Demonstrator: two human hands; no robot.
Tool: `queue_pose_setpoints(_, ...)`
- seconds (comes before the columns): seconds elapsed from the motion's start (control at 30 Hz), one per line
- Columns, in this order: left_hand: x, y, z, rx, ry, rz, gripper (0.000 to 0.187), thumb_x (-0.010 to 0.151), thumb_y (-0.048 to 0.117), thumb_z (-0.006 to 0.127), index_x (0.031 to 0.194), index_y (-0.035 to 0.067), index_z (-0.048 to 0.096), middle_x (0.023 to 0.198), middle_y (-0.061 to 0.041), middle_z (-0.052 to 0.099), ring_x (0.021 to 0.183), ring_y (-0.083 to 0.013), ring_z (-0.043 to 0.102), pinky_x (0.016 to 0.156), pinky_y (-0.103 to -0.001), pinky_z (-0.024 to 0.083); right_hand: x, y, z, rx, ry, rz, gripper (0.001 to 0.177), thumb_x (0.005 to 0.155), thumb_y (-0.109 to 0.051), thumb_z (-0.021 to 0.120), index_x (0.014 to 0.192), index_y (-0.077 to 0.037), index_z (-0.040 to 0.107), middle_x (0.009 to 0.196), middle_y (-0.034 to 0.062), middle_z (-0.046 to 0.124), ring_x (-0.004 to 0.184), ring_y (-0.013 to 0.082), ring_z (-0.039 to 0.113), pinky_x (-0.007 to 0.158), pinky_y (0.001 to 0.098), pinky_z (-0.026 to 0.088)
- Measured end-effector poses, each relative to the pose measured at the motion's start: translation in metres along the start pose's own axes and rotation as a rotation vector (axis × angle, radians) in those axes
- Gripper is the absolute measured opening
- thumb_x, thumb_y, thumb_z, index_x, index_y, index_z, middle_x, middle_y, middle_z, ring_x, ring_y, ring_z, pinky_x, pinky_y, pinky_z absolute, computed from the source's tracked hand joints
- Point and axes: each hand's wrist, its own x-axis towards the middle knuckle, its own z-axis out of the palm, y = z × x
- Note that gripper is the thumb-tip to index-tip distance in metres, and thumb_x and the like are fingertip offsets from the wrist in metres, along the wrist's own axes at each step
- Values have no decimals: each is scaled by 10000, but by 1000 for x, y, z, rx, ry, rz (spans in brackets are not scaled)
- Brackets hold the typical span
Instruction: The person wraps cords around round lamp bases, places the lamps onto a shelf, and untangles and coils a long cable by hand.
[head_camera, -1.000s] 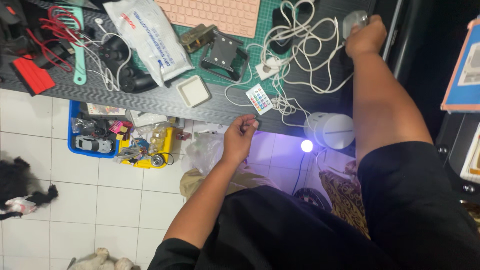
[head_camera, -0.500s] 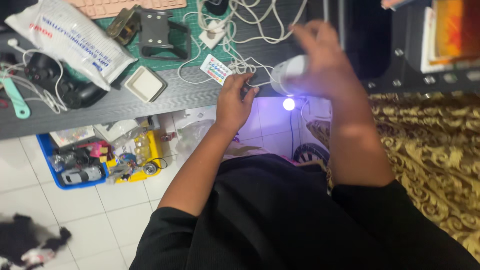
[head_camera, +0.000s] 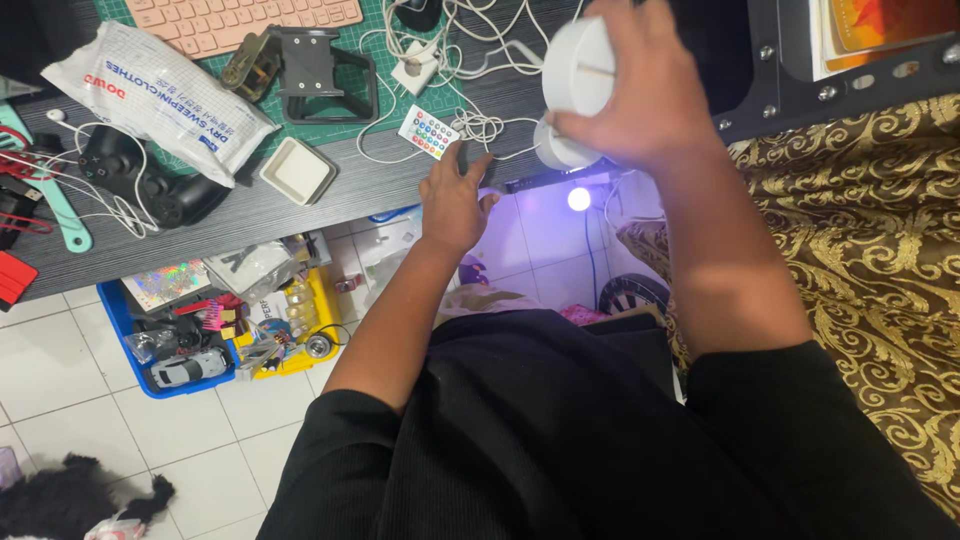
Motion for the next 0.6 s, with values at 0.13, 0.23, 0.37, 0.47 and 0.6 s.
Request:
queue_pose_setpoints(0.13,-1,0,-3,-58,11,-42,684,783,292,867,1402,204,590,1534,-203,372,1366,-377,430,1040,-531,378,0,-22,-25,-5,167,-209,781,771,-281,982,1351,-10,535,1295,236,586,1172,442,624,987,496,523)
queue_pose_setpoints(0.23,3,-2,-6,-134,-1,-79,752,795,302,848,1464,181,527,1559,-207,348,1391,-387,401,1063,-552,362,-1,-29,-35,207,252,-398,604,869,-146,914,1296,42,530,1197,208,631,1093,353,670,998,449,548)
queue_pose_setpoints(0.37,15,-1,-10,-130,-1,-93,752,797,334,840,1461,186,518,1572,-215,323,1403,-396,372,1076,-564,346,5,-33,-47,931,102,-161,410,1023,-131,834,1273,20,545,1118,103,625,967,176,667,854,300,586)
queue_pose_setpoints(0.47,21,1,-6,-122,22,-51,693,840,364,827,1448,192,544,1551,-225,381,1396,-402,421,1080,-553,373,-2,-43,-60,1042,94,-144,378,1062,-123,787,1291,31,530,1099,117,632,918,176,663,835,294,590)
queue_pose_setpoints(0.6,34,17,-8,-586,109,-125,714,904,376,804,1496,126,493,1454,-179,570,1285,-319,609,1005,-441,544,-21,-69,-90,1156,91,-225,514,1020,-218,751,1382,1,458,1153,141,630,938,200,681,842,338,651)
